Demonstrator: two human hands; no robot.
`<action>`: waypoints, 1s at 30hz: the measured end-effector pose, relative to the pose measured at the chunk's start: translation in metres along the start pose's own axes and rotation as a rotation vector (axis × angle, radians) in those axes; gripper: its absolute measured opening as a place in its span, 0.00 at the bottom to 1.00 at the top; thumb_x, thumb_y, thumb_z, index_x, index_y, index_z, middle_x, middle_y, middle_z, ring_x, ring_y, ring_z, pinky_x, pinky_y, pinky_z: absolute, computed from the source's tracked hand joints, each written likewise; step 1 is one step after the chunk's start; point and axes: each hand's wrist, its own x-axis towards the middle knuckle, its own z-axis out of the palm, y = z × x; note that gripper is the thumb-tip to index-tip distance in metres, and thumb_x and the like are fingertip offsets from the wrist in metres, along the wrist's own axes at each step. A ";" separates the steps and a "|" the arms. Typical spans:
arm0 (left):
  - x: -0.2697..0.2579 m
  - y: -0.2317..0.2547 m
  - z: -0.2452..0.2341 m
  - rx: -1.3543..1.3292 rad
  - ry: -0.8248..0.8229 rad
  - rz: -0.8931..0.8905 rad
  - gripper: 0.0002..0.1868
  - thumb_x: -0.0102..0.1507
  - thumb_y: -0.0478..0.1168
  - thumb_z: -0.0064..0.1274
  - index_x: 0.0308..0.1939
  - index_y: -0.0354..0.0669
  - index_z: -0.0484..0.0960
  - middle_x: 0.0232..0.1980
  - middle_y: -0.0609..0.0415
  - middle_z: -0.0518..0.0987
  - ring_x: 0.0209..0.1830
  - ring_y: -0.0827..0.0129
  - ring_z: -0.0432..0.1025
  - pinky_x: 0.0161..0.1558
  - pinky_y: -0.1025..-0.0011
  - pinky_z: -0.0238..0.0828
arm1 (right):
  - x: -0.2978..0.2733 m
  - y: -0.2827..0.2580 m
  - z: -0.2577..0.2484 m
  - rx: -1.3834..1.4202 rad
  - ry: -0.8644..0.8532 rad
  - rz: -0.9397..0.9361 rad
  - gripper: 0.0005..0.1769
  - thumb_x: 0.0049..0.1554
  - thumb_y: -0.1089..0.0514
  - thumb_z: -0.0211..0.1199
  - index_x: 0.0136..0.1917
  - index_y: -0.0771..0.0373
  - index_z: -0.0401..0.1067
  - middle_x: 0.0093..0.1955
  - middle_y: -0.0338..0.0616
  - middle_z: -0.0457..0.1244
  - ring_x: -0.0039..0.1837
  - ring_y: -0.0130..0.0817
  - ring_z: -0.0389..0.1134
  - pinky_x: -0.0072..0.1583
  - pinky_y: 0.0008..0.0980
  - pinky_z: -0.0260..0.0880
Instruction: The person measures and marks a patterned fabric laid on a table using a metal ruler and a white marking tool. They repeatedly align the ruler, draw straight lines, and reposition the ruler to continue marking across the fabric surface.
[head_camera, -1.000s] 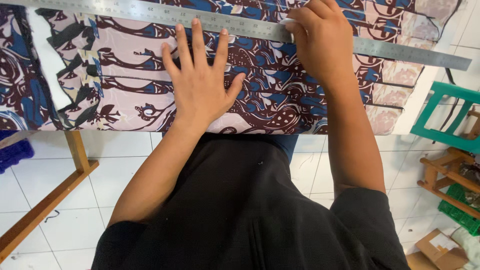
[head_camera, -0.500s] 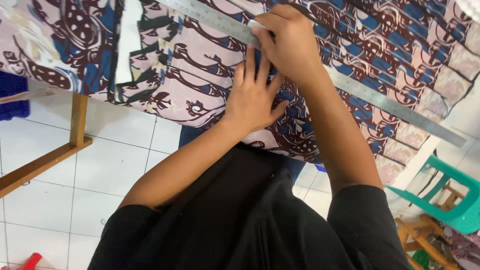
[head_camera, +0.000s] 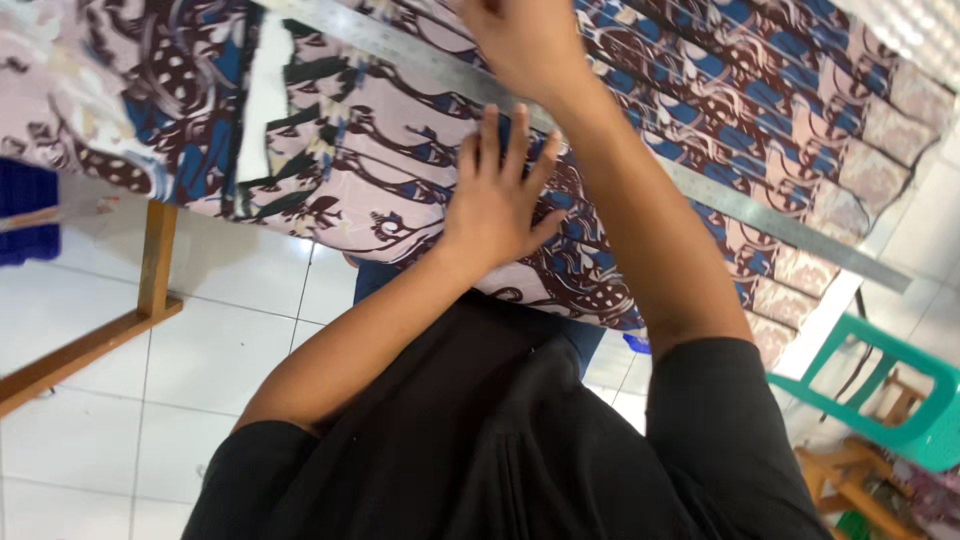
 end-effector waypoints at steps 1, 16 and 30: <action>0.003 -0.002 0.000 -0.017 0.019 0.023 0.46 0.63 0.66 0.54 0.77 0.42 0.66 0.78 0.25 0.56 0.76 0.24 0.48 0.70 0.35 0.49 | -0.018 0.011 -0.024 -0.060 0.001 -0.038 0.11 0.64 0.58 0.70 0.46 0.70 0.75 0.34 0.54 0.65 0.37 0.51 0.67 0.41 0.43 0.66; 0.025 0.012 -0.007 0.221 -0.142 0.091 0.42 0.64 0.70 0.55 0.74 0.49 0.73 0.72 0.18 0.60 0.69 0.14 0.55 0.68 0.32 0.49 | -0.118 0.036 -0.056 -0.207 0.136 -0.193 0.10 0.55 0.61 0.69 0.50 0.66 0.77 0.47 0.50 0.68 0.54 0.51 0.69 0.55 0.44 0.72; 0.021 0.013 -0.007 0.431 -0.126 0.179 0.37 0.71 0.70 0.53 0.75 0.52 0.74 0.69 0.23 0.65 0.65 0.24 0.64 0.63 0.44 0.63 | -0.248 0.112 -0.164 -0.325 0.124 -0.033 0.07 0.59 0.61 0.68 0.52 0.62 0.76 0.49 0.45 0.67 0.55 0.47 0.68 0.56 0.43 0.69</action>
